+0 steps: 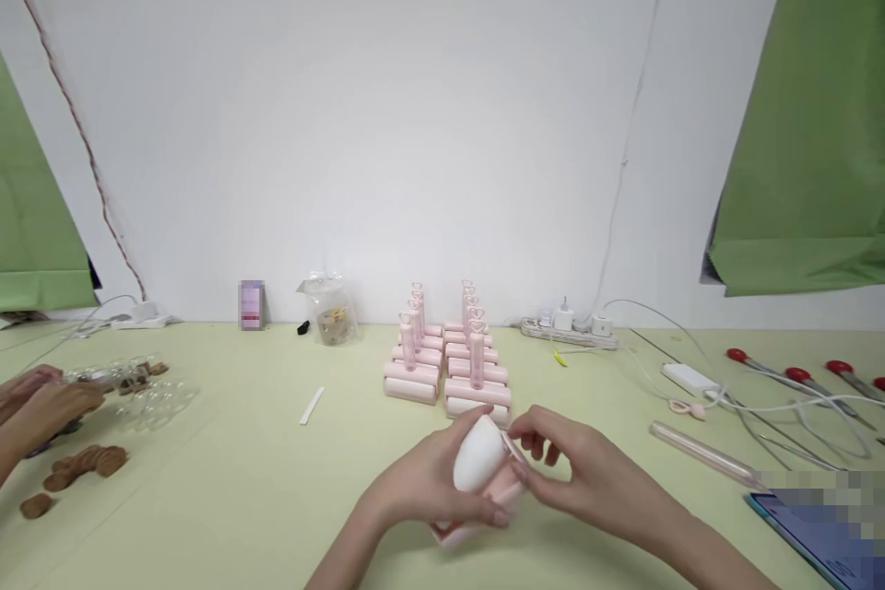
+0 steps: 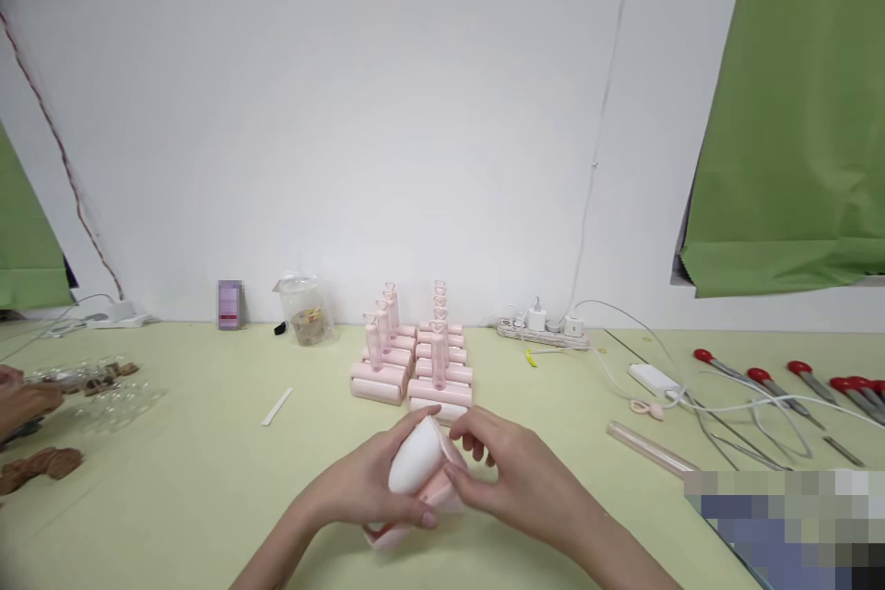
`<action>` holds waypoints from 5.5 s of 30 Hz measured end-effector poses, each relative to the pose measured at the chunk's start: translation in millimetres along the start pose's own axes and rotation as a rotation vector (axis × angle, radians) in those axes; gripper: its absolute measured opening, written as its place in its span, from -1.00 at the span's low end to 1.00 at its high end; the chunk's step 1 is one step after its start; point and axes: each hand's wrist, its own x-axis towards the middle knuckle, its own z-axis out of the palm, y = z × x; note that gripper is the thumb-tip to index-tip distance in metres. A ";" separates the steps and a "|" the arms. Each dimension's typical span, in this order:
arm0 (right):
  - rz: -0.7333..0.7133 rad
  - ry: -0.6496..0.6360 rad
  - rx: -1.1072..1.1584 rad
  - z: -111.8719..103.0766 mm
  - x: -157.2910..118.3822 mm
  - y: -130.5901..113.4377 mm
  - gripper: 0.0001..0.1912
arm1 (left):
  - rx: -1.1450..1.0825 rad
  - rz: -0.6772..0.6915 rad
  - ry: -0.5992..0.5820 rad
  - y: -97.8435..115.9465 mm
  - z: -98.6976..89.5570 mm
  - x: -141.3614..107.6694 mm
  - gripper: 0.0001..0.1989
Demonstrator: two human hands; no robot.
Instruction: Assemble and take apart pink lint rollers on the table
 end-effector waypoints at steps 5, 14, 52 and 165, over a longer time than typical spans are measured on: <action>-0.157 -0.095 -0.282 14.7 0.7 -5.1 -0.93 | 0.267 0.076 -0.099 8.1 -6.0 -7.6 -0.33; -0.182 -0.189 -0.190 11.9 -4.7 -5.9 -0.88 | 0.299 0.108 -0.101 16.1 -0.2 -16.0 -0.38; -0.075 -0.269 -0.114 11.3 0.3 13.4 -0.68 | -0.321 0.012 0.031 -64.6 39.6 -6.1 -0.49; 0.105 0.119 0.541 7.3 12.3 -5.8 -0.65 | -0.740 0.120 0.019 0.9 59.7 51.0 -0.78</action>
